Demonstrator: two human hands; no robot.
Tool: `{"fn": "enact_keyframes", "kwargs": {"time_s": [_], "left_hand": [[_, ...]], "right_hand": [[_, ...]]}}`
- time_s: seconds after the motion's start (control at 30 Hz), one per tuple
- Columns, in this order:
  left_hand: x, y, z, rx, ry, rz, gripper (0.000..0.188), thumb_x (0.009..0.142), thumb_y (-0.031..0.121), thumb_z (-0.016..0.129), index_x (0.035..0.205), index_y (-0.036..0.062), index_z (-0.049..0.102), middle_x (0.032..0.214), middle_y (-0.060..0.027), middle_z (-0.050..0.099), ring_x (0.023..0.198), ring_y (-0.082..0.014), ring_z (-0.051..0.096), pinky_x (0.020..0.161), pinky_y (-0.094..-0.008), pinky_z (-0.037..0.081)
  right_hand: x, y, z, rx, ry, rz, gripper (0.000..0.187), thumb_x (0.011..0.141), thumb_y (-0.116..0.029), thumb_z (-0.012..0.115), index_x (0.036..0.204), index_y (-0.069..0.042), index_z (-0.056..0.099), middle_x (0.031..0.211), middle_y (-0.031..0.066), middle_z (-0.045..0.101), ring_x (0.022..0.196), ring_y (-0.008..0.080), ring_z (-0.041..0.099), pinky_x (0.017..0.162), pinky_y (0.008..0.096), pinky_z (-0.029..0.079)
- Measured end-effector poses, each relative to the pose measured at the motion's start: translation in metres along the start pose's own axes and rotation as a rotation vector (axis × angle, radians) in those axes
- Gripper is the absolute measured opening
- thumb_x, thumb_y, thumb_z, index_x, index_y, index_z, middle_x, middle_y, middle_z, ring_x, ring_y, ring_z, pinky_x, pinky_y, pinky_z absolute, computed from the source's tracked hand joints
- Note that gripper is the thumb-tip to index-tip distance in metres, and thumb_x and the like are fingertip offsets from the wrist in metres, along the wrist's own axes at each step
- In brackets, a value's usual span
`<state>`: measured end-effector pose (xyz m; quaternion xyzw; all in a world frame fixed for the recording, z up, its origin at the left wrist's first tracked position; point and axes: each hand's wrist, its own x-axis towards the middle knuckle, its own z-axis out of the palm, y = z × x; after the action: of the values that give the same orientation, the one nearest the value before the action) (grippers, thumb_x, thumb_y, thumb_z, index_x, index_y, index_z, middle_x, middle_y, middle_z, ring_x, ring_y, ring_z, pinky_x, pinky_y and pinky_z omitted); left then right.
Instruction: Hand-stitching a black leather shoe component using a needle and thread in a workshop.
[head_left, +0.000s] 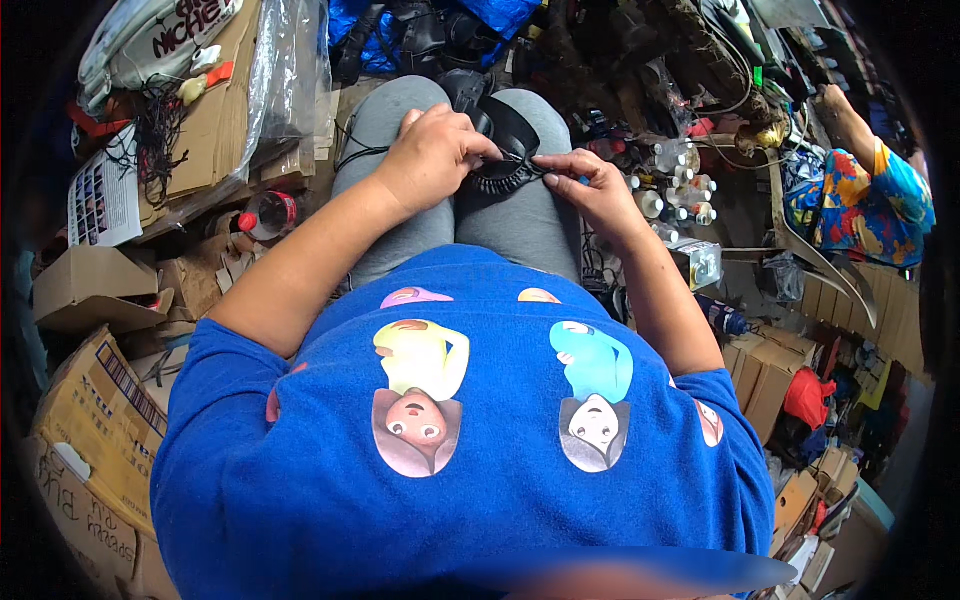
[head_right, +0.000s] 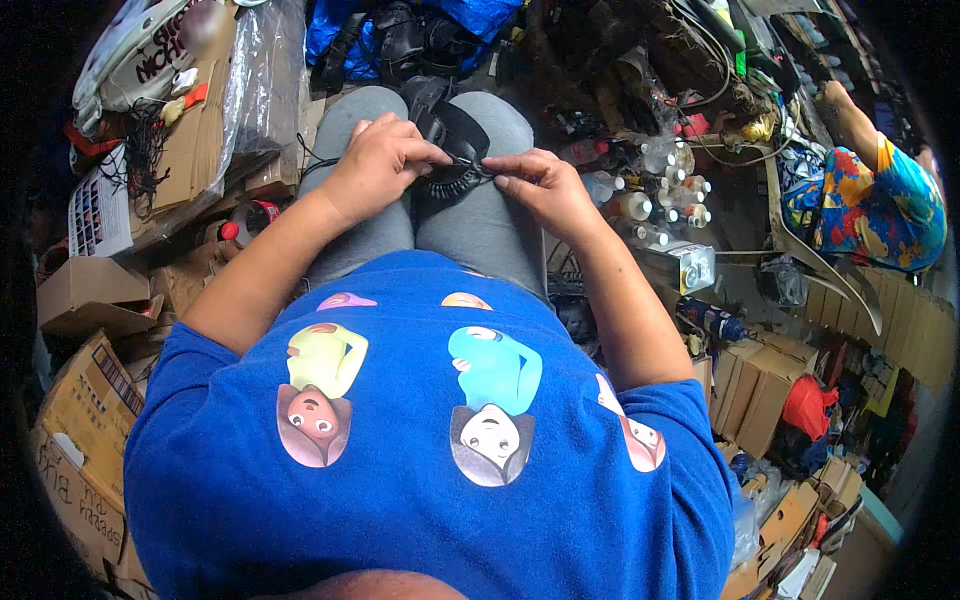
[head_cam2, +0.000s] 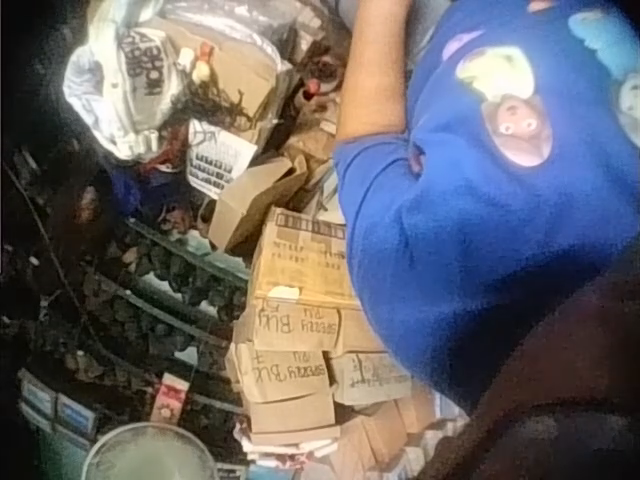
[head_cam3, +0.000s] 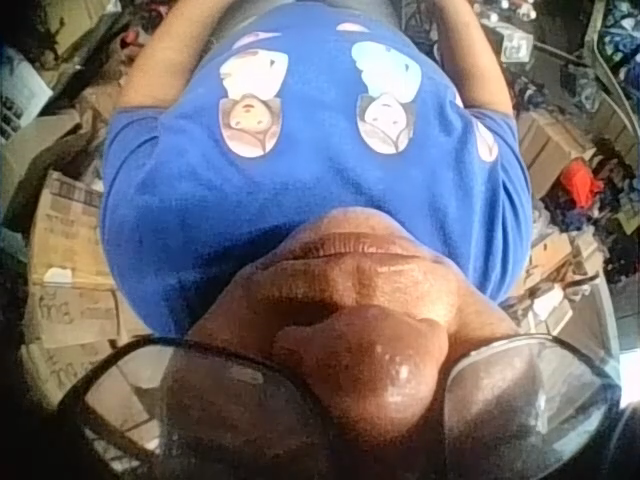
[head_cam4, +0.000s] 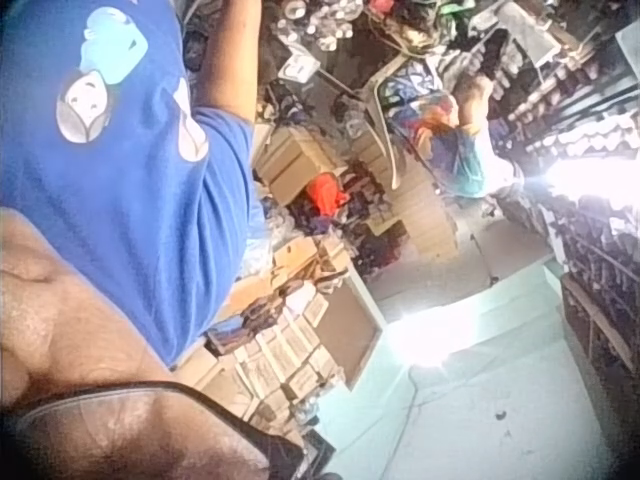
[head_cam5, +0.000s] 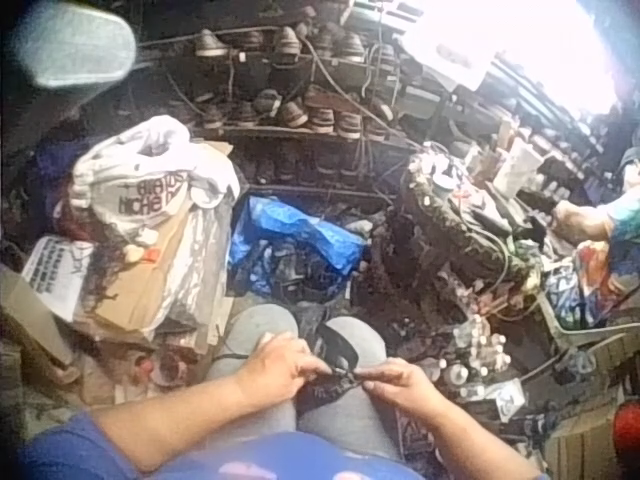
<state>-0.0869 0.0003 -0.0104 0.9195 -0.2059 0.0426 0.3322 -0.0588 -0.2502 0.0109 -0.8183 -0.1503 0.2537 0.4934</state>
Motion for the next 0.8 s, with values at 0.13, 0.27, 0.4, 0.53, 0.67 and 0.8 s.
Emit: {"fn": "enact_keyframes", "kwargs": {"time_s": [0.13,0.27,0.4,0.53,0.67,0.8], "left_hand": [[0.002,-0.002,-0.002,-0.010,-0.048,-0.025,0.021,0.076,0.010,0.061,0.087,0.0235,0.072,0.081,0.0016,0.060,0.090,-0.0213,0.052,0.082,-0.0400,0.036],[0.002,-0.003,-0.001,-0.002,-0.043,-0.010,0.021,0.076,0.012,0.065,0.092,0.0230,0.071,0.080,0.0020,0.060,0.089,-0.0201,0.053,0.082,-0.0378,0.034],[0.006,0.003,0.000,-0.054,-0.069,-0.068,0.021,0.076,0.013,0.066,0.094,0.0222,0.071,0.082,0.0024,0.063,0.090,-0.0191,0.053,0.085,-0.0373,0.032],[0.011,0.006,0.001,-0.093,-0.076,-0.144,0.019,0.076,0.017,0.067,0.094,0.0209,0.070,0.086,0.0029,0.065,0.091,-0.0177,0.054,0.086,-0.0372,0.031],[0.019,0.003,-0.001,-0.071,-0.098,-0.137,0.017,0.075,0.016,0.067,0.091,0.0211,0.070,0.087,0.0033,0.065,0.093,-0.0179,0.055,0.086,-0.0379,0.032],[0.028,-0.008,0.000,-0.070,-0.155,-0.047,0.017,0.075,0.012,0.065,0.089,0.0216,0.070,0.086,0.0034,0.065,0.093,-0.0189,0.055,0.086,-0.0397,0.033]], "right_hand": [[0.003,0.000,-0.003,0.030,-0.052,-0.015,0.026,0.083,-0.010,0.065,0.109,-0.010,0.068,0.094,0.0040,0.061,0.090,0.0119,0.056,0.081,0.0252,0.044],[0.004,-0.001,-0.004,0.069,-0.078,0.028,0.026,0.084,-0.010,0.065,0.109,-0.010,0.068,0.099,0.0042,0.060,0.091,0.0110,0.056,0.083,0.0245,0.044],[0.007,0.000,-0.003,0.120,-0.072,0.054,0.026,0.084,-0.011,0.066,0.110,-0.008,0.067,0.099,0.0027,0.062,0.091,0.0099,0.057,0.083,0.0242,0.044],[0.011,0.005,-0.004,0.328,-0.089,0.162,0.025,0.084,-0.011,0.066,0.108,-0.004,0.066,0.098,0.0004,0.065,0.090,0.0084,0.057,0.083,0.0237,0.045],[0.020,0.003,-0.014,0.267,-0.158,0.139,0.025,0.084,-0.008,0.066,0.108,-0.003,0.065,0.097,0.0005,0.065,0.090,0.0078,0.057,0.083,0.0242,0.045],[0.028,-0.003,-0.021,0.131,-0.228,0.108,0.023,0.084,-0.010,0.066,0.106,-0.003,0.065,0.096,-0.0011,0.065,0.090,0.0066,0.055,0.084,0.0233,0.043]]}}
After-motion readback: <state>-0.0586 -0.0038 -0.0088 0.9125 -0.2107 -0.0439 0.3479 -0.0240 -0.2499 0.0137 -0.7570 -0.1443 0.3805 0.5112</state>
